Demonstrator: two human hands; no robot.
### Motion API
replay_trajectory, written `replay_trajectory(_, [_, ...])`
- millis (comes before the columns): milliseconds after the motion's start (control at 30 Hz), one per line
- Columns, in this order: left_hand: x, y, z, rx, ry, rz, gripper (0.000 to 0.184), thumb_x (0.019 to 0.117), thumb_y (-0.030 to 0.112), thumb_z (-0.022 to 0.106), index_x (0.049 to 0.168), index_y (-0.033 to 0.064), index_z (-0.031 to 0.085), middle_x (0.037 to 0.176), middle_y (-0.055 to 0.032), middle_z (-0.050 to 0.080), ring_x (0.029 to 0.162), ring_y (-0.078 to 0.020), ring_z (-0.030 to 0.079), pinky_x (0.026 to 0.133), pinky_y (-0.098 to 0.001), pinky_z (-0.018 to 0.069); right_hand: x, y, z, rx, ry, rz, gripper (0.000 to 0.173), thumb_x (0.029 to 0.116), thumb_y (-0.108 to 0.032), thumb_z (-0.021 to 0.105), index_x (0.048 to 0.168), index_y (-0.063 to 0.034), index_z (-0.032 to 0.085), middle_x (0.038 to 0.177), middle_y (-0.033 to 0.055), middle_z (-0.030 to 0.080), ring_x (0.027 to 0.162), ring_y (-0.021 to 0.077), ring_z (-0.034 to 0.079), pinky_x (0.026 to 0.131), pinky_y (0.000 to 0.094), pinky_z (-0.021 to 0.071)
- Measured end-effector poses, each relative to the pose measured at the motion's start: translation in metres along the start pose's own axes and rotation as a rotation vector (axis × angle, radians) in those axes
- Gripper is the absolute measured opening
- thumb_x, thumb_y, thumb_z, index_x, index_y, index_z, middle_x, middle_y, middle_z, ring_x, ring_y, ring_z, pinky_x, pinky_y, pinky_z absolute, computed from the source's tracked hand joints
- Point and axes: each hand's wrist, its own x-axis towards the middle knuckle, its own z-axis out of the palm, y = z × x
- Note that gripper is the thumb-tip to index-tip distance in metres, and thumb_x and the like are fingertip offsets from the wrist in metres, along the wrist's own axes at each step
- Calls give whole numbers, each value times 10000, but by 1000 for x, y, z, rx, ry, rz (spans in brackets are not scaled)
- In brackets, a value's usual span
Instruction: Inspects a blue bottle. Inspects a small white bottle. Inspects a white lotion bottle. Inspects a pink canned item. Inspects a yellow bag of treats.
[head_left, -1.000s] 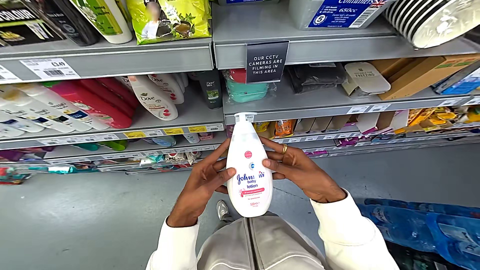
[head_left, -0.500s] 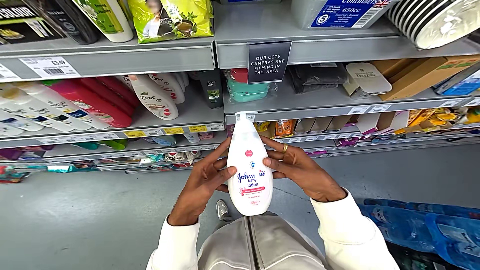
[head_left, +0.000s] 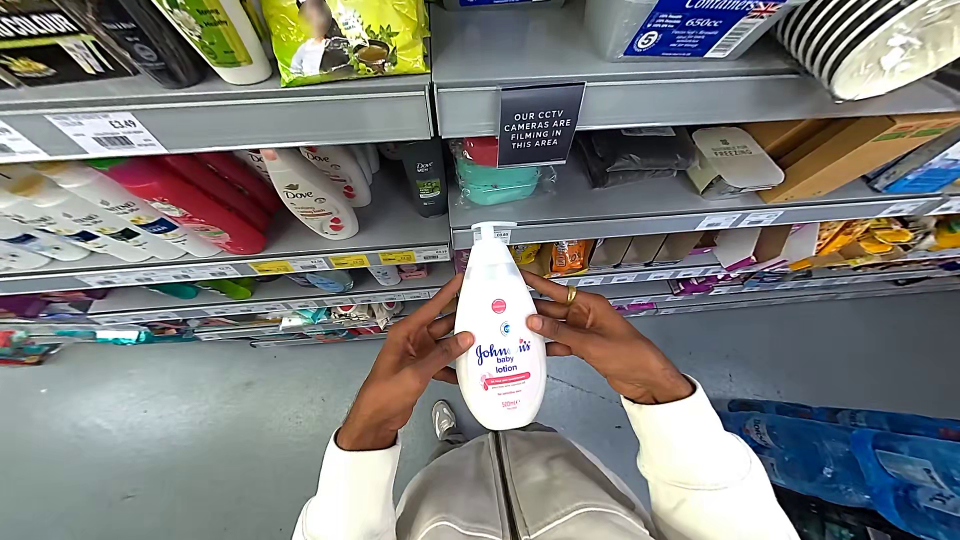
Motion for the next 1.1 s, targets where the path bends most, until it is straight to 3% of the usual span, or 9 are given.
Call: replay_trajectory(1100, [-2, -3, 0, 1, -5, -16, 646, 1014, 68, 585, 1589, 294, 399, 1308, -173, 664, 1024, -313, 730, 714, -404, 652, -4, 4, 2, 8, 10, 4, 582, 1002, -75, 638, 1544, -226, 489, 1257, 124, 706, 1031, 278, 732, 849, 408, 634])
